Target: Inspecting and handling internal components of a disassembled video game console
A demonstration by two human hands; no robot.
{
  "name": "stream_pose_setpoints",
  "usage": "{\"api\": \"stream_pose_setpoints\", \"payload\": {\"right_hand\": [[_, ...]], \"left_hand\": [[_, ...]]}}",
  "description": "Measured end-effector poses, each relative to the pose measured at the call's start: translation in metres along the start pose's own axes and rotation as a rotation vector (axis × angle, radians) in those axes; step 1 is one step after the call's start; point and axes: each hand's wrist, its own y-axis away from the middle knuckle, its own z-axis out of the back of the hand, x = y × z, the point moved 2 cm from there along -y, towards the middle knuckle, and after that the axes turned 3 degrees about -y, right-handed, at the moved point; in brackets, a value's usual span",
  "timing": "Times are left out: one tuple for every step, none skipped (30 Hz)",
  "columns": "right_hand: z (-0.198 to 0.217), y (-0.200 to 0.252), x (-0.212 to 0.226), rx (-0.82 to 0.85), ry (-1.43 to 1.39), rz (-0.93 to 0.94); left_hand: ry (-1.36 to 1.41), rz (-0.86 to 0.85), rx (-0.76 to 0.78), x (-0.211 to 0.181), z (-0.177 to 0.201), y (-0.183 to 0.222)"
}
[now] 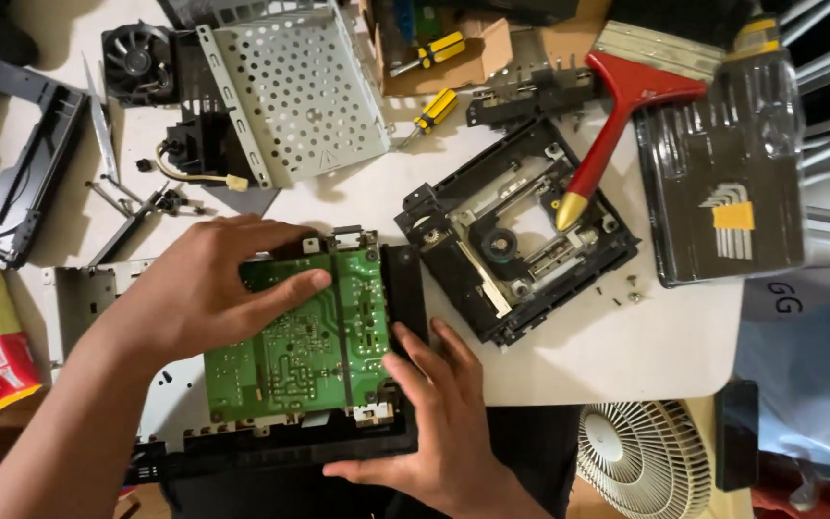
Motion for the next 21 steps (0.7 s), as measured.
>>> {"api": "stream_pose_setpoints", "payload": {"right_hand": [[-0.001,0.000,0.000,0.001,-0.024,-0.026],[-0.001,0.001,0.000,0.001,-0.048,-0.052],[-0.001,0.001,-0.001,0.005,-0.052,-0.049],[0.000,0.001,-0.002,0.012,-0.071,-0.094],[0.000,0.002,-0.003,0.018,-0.086,-0.142],[0.002,0.001,-0.003,0.020,-0.088,-0.142],[0.002,-0.001,-0.003,0.031,-0.134,-0.145],[0.003,-0.002,-0.003,0.042,-0.180,-0.148],[0.004,-0.002,-0.001,0.044,-0.180,-0.149],[0.004,-0.001,0.001,0.015,-0.191,-0.140],[0.004,-0.004,0.001,-0.011,-0.208,-0.116],[0.002,-0.001,-0.002,-0.007,-0.213,-0.102],[0.000,0.003,-0.004,-0.033,-0.188,-0.091],[-0.002,0.007,-0.006,-0.058,-0.163,-0.080],[-0.001,0.005,-0.003,-0.052,-0.166,-0.081],[0.000,0.004,-0.001,-0.045,-0.110,-0.080],[0.001,0.001,0.000,-0.040,-0.055,-0.076],[0.002,-0.001,0.003,-0.034,-0.056,-0.073],[0.002,-0.004,0.007,-0.033,-0.007,-0.065],[0.003,-0.006,0.011,-0.033,0.043,-0.056],[0.000,-0.005,0.010,-0.030,0.042,-0.054]], "left_hand": [[0.004,-0.010,-0.021,0.000,0.000,-0.001],[0.008,-0.020,-0.041,0.000,0.000,-0.002],[0.008,-0.014,-0.044,0.001,0.001,0.000],[0.077,-0.055,-0.053,0.000,0.002,0.002],[0.147,-0.099,-0.060,0.000,0.004,0.003],[0.148,-0.096,-0.060,-0.005,0.006,0.005],[0.211,-0.069,-0.033,-0.009,0.009,0.006],[0.274,-0.043,-0.005,-0.013,0.012,0.007],[0.276,-0.041,-0.005,-0.011,0.009,0.006],[0.183,-0.059,0.006,-0.010,0.007,0.005],[0.086,-0.072,0.004,-0.007,0.007,0.004],[0.083,-0.066,-0.009,-0.008,0.009,0.005],[0.101,-0.030,0.005,-0.008,0.010,0.005],[0.119,0.007,0.019,-0.008,0.010,0.004],[0.123,0.013,0.019,-0.005,0.011,0.005],[0.097,0.022,0.041,-0.002,0.012,0.006],[0.071,0.030,0.060,0.000,0.012,0.005],[0.074,0.035,0.057,-0.002,0.014,0.008],[0.082,0.138,0.113,-0.003,0.016,0.009],[0.090,0.242,0.168,-0.004,0.018,0.010],[0.091,0.245,0.167,0.001,0.017,0.012]]}}
